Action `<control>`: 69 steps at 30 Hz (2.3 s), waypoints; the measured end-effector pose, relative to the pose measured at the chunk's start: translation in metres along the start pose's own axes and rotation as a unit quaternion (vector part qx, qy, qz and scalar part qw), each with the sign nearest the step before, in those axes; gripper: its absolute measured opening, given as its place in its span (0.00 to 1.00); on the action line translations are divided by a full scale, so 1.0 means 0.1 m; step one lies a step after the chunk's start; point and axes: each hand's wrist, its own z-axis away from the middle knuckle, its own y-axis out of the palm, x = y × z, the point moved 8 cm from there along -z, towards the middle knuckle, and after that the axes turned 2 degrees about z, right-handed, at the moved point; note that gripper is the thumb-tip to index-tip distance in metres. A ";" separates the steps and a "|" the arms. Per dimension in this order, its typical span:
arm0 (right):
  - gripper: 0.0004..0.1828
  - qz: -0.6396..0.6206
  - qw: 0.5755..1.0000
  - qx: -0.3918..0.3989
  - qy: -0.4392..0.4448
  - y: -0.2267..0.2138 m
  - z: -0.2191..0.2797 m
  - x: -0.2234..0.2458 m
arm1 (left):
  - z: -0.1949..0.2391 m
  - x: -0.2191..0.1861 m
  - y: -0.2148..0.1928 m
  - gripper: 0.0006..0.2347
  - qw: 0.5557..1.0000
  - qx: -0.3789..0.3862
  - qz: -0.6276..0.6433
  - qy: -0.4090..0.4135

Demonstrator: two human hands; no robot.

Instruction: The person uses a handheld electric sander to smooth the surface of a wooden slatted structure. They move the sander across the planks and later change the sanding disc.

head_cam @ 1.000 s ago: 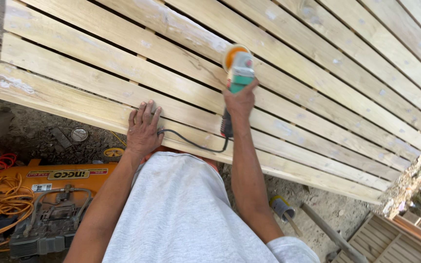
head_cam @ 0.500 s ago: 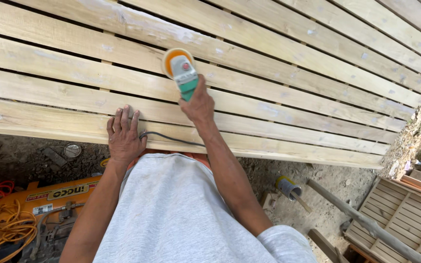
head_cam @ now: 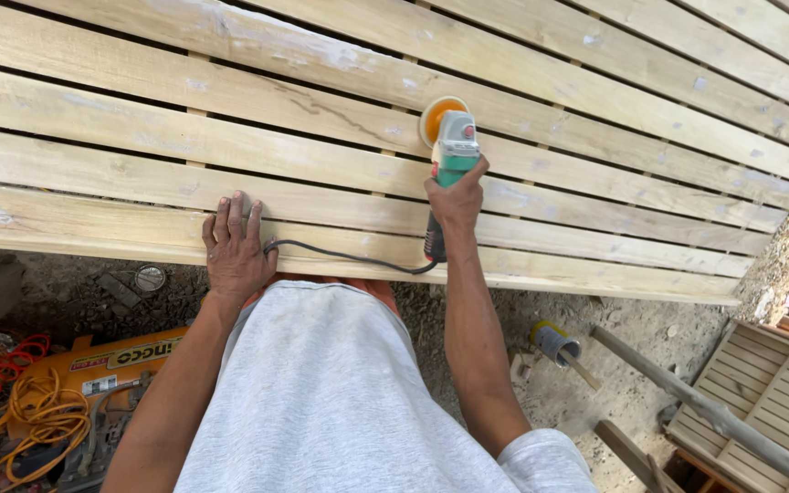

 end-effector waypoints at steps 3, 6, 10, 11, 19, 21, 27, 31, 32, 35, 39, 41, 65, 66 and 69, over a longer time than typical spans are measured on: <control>0.46 0.026 0.999 0.028 0.004 0.16 0.03 0.18 | -0.05 0.00 0.02 0.30 1.000 -0.001 -0.013 0.007; 0.45 0.027 0.996 0.070 -0.049 0.37 0.20 0.49 | 0.01 0.03 0.05 0.30 1.000 0.004 -0.015 0.011; 0.45 0.002 0.994 0.062 -0.094 0.38 0.19 0.66 | 0.02 0.04 0.11 0.31 1.000 0.007 -0.005 0.007; 0.45 -0.002 0.994 0.050 -0.098 0.32 0.19 0.63 | 0.02 0.05 0.12 0.31 1.000 0.010 -0.011 0.005; 0.47 0.006 0.999 0.009 0.049 -0.17 -0.08 -0.35 | 0.04 -0.35 0.04 0.19 0.993 0.114 -0.003 0.043; 0.46 0.009 0.997 -0.007 0.081 -0.34 -0.16 -0.67 | 0.18 -0.68 0.23 0.15 0.948 0.300 0.105 0.005; 0.47 -0.025 0.992 -0.015 0.122 -0.83 -0.45 -1.63 | 0.10 -2.03 -0.02 0.09 0.939 0.231 0.228 0.110; 0.48 -0.021 0.989 -0.040 0.139 -1.24 -0.65 -2.39 | -0.04 -2.64 0.11 0.09 0.931 0.257 0.233 0.112; 0.49 -0.019 0.989 -0.047 0.139 -1.36 -0.74 -2.59 | -0.07 -2.82 0.14 0.09 0.932 0.242 0.239 0.123; 0.47 -0.025 0.987 -0.043 0.152 -1.63 -0.97 -3.26 | -0.05 -3.28 0.38 0.09 0.936 0.276 0.188 0.111; 0.48 -0.025 0.982 -0.084 0.165 -2.01 -1.35 -4.17 | 0.03 -3.96 0.62 0.10 0.929 0.285 0.186 0.142; 0.50 -0.030 0.977 -0.104 0.183 -2.27 -1.54 -4.62 | 0.07 -4.29 0.61 0.10 0.928 0.247 0.220 0.168; 0.41 -0.017 0.999 -0.028 0.037 -2.40 -1.64 -4.43 | 0.48 -5.38 0.91 0.10 0.958 0.178 0.218 0.058; 0.41 -0.013 0.999 -0.039 0.030 -2.43 -1.64 -4.45 | 0.49 -5.39 0.92 0.10 0.961 0.171 0.210 0.054; 0.41 0.002 0.999 -0.033 0.014 -2.44 -1.59 -4.57 | 0.88 -5.53 0.95 0.09 0.962 0.153 0.225 0.007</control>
